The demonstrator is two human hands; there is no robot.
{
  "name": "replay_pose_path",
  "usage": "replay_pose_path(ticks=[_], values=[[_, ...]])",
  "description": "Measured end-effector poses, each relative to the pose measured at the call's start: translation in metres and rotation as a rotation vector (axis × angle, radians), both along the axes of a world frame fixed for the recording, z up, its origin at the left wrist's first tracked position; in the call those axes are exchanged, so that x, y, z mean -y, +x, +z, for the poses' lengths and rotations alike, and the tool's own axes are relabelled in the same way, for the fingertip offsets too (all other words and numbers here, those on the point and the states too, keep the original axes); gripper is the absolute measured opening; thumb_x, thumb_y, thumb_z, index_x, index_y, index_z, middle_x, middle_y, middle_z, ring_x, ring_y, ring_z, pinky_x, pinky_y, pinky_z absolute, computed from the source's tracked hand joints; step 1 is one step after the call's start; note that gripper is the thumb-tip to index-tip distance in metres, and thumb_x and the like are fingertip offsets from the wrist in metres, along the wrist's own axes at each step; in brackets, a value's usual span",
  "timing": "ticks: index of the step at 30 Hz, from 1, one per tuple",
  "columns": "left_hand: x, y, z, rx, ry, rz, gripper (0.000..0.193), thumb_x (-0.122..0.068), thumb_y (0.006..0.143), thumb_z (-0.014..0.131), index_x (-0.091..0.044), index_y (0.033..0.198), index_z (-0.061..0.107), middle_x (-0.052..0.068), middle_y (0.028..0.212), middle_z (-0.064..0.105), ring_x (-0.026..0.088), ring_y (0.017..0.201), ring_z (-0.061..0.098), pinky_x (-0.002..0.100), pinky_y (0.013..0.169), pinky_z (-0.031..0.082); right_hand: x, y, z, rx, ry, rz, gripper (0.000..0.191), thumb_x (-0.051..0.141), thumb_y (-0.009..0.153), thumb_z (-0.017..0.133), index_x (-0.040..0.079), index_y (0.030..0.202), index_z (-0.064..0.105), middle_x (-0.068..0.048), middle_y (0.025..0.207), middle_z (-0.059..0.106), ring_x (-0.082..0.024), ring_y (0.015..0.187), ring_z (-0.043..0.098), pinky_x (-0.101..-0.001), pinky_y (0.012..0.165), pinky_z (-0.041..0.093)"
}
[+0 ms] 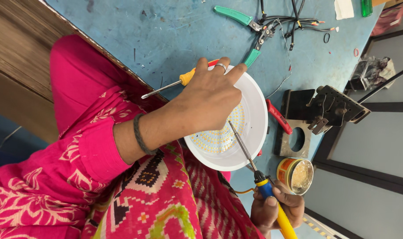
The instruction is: The person uses a soldering iron to attach small components to the center of a circular LED light panel. They repeatedly dip the soldering iron tip into a small container of flux or solder paste and apply it to the LED board. The person also briefly handles a screwdriver and a wire cutter during the process.
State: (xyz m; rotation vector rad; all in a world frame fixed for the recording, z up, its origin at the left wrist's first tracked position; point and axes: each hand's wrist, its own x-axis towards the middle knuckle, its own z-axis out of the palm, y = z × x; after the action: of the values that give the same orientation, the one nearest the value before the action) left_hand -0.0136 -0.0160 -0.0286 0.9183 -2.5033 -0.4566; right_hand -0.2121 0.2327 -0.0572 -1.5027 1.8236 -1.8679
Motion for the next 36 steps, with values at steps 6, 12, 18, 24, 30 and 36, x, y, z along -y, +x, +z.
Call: replay_pose_path(ticks=[6, 12, 18, 24, 30, 36], values=[[0.0, -0.005, -0.002, 0.004, -0.02, 0.029, 0.015, -0.008, 0.063, 0.077, -0.006, 0.077, 0.079, 0.021, 0.144, 0.051, 0.043, 0.127, 0.049, 0.061, 0.084, 0.041, -0.005, 0.003, 0.001, -0.005, 0.077, 0.006, 0.044, 0.036, 0.099, 0.073, -0.001, 0.097, 0.048, -0.018, 0.065, 0.059, -0.013, 0.048, 0.057, -0.0231, 0.048, 0.05], [0.003, -0.006, -0.001, 0.064, -0.001, -0.015, 0.02, -0.008, 0.058, 0.079, -0.006, 0.077, 0.08, 0.02, 0.146, 0.048, 0.042, 0.126, 0.048, 0.063, 0.082, 0.041, 0.004, 0.0, 0.002, -0.054, 0.027, 0.12, 0.04, 0.031, 0.099, 0.071, -0.001, 0.098, 0.047, -0.019, 0.076, 0.063, -0.014, 0.051, 0.059, -0.0242, 0.049, 0.051], [0.003, -0.01, 0.002, 0.088, 0.056, -0.006, 0.023, -0.012, 0.058, 0.083, -0.007, 0.081, 0.08, 0.021, 0.147, 0.047, 0.044, 0.131, 0.044, 0.066, 0.085, 0.039, 0.015, -0.009, 0.019, -0.205, 0.085, 0.277, 0.03, 0.023, 0.1, 0.068, -0.001, 0.098, 0.05, -0.01, 0.074, 0.06, -0.015, 0.053, 0.061, -0.029, 0.053, 0.053], [0.005, -0.011, 0.005, 0.101, 0.11, -0.012, 0.026, -0.015, 0.058, 0.086, -0.008, 0.082, 0.08, 0.02, 0.147, 0.046, 0.044, 0.132, 0.043, 0.067, 0.086, 0.038, 0.018, -0.007, 0.022, -0.192, 0.085, 0.297, 0.026, 0.019, 0.099, 0.068, -0.001, 0.098, 0.053, -0.01, 0.077, 0.06, -0.014, 0.055, 0.06, -0.03, 0.056, 0.053], [0.005, -0.01, 0.005, 0.099, 0.1, -0.017, 0.022, -0.012, 0.06, 0.084, -0.007, 0.081, 0.08, 0.021, 0.147, 0.046, 0.044, 0.133, 0.042, 0.067, 0.084, 0.038, 0.022, -0.006, 0.03, -0.2, 0.098, 0.292, 0.025, 0.019, 0.099, 0.068, -0.001, 0.096, 0.054, -0.009, 0.076, 0.061, -0.013, 0.055, 0.061, -0.0294, 0.054, 0.053], [0.004, -0.009, 0.004, 0.096, 0.096, -0.024, 0.021, -0.01, 0.061, 0.082, -0.006, 0.082, 0.079, 0.022, 0.147, 0.046, 0.044, 0.133, 0.042, 0.067, 0.084, 0.038, 0.034, 0.0, 0.045, -0.309, 0.117, 0.372, 0.016, 0.009, 0.092, 0.065, -0.001, 0.089, 0.054, -0.009, 0.069, 0.06, -0.015, 0.055, 0.061, -0.0294, 0.052, 0.053]])
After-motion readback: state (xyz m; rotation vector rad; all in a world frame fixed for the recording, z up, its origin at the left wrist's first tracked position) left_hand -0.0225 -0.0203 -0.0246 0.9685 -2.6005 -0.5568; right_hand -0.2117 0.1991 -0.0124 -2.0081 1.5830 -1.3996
